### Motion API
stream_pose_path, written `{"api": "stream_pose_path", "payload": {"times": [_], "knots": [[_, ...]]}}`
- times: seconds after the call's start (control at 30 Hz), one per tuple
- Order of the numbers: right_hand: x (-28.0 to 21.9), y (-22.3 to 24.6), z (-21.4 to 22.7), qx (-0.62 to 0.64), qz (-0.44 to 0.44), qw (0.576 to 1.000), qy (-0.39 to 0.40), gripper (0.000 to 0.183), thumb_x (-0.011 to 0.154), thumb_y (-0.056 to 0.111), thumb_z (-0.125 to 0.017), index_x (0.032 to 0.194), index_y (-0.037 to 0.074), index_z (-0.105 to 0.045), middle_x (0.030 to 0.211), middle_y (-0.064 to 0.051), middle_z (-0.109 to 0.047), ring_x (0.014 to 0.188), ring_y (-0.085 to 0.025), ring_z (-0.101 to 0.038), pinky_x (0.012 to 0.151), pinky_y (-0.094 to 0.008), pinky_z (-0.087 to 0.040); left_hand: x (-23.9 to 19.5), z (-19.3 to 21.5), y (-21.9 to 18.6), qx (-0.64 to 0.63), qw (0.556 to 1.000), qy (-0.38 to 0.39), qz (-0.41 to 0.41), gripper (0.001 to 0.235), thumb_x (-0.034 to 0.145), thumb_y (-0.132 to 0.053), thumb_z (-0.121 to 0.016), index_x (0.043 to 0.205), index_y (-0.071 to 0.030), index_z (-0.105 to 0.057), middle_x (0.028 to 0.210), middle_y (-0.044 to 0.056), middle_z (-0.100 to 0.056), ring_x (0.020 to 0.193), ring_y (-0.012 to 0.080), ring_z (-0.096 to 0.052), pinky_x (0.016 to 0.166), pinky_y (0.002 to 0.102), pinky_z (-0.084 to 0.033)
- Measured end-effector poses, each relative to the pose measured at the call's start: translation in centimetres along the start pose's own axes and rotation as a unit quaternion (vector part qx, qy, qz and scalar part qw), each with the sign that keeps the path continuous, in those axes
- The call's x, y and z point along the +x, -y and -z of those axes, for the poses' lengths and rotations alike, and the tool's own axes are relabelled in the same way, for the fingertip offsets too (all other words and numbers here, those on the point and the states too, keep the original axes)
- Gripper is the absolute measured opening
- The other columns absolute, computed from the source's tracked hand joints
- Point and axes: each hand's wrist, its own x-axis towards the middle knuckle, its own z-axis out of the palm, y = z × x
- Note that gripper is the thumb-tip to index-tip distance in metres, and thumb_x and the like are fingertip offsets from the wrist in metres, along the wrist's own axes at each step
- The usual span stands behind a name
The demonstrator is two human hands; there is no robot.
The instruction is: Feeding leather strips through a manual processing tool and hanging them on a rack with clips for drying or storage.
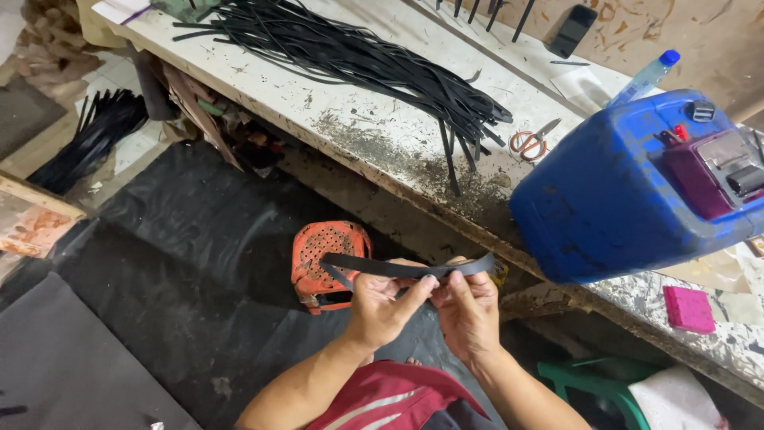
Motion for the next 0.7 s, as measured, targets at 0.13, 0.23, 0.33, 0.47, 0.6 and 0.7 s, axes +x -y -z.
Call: {"api": "stream_pose_path", "payload": {"times": [0.13,0.23,0.33,0.47,0.6,0.7], "knots": [[0.0,0.9,-0.6,0.002,0.011,0.999,0.043,0.015,0.100,0.010,-0.067,0.102,-0.006,-0.067,0.077,-0.009,-0.060,0.064,-0.013,-0.053,0.059,-0.028,-0.041,-0.2,0.6,-0.5,0.025,1.000,-0.009,0.003,0.011,0.092,-0.005,-0.074,0.098,0.003,-0.077,0.091,0.013,-0.079,0.084,0.0182,-0.076,0.077,0.028,-0.064],[0.2,0.7,0.3,0.031,0.013,0.999,-0.008,0.020,0.099,0.008,-0.068,0.113,-0.006,-0.067,0.074,-0.009,-0.060,0.062,-0.014,-0.045,0.062,-0.032,-0.040,-0.2,1.5,-0.8,0.041,0.999,-0.023,-0.012,0.007,0.092,-0.004,-0.073,0.093,0.002,-0.077,0.087,0.013,-0.079,0.080,0.0185,-0.077,0.076,0.028,-0.065],[-0.1,0.5,-0.7,0.013,0.009,1.000,0.010,0.018,0.099,0.011,-0.069,0.107,-0.005,-0.065,0.077,-0.009,-0.058,0.064,-0.014,-0.045,0.061,-0.029,-0.039,-0.4,1.0,-0.7,-0.021,0.999,-0.019,0.014,0.006,0.089,-0.002,-0.077,0.094,0.002,-0.078,0.094,0.017,-0.080,0.082,0.0231,-0.080,0.076,0.032,-0.069],[0.0,0.8,-0.9,0.019,0.010,1.000,0.018,0.015,0.098,0.010,-0.070,0.106,-0.003,-0.069,0.076,-0.010,-0.065,0.064,-0.015,-0.055,0.060,-0.028,-0.044,-0.6,1.4,-1.3,0.021,1.000,-0.015,0.006,0.006,0.092,-0.004,-0.073,0.094,0.001,-0.077,0.089,0.012,-0.079,0.082,0.0182,-0.076,0.076,0.028,-0.065],[0.3,0.7,-0.7,0.031,0.019,0.999,0.009,0.011,0.100,0.007,-0.067,0.106,-0.002,-0.069,0.080,-0.006,-0.059,0.066,-0.012,-0.047,0.062,-0.029,-0.041,-0.9,1.9,-1.5,0.008,0.999,-0.041,0.010,0.005,0.088,-0.002,-0.076,0.090,0.002,-0.077,0.087,0.016,-0.080,0.078,0.0216,-0.080,0.072,0.031,-0.069],[-0.1,0.9,-3.3,-0.001,0.038,0.998,0.055,0.014,0.100,0.009,-0.066,0.089,-0.001,-0.066,0.078,-0.010,-0.056,0.065,-0.017,-0.054,0.058,-0.028,-0.045,-0.5,0.9,-2.0,0.015,1.000,-0.014,0.021,0.006,0.093,-0.003,-0.073,0.094,0.001,-0.076,0.088,0.011,-0.078,0.081,0.0165,-0.074,0.074,0.028,-0.062]]}}
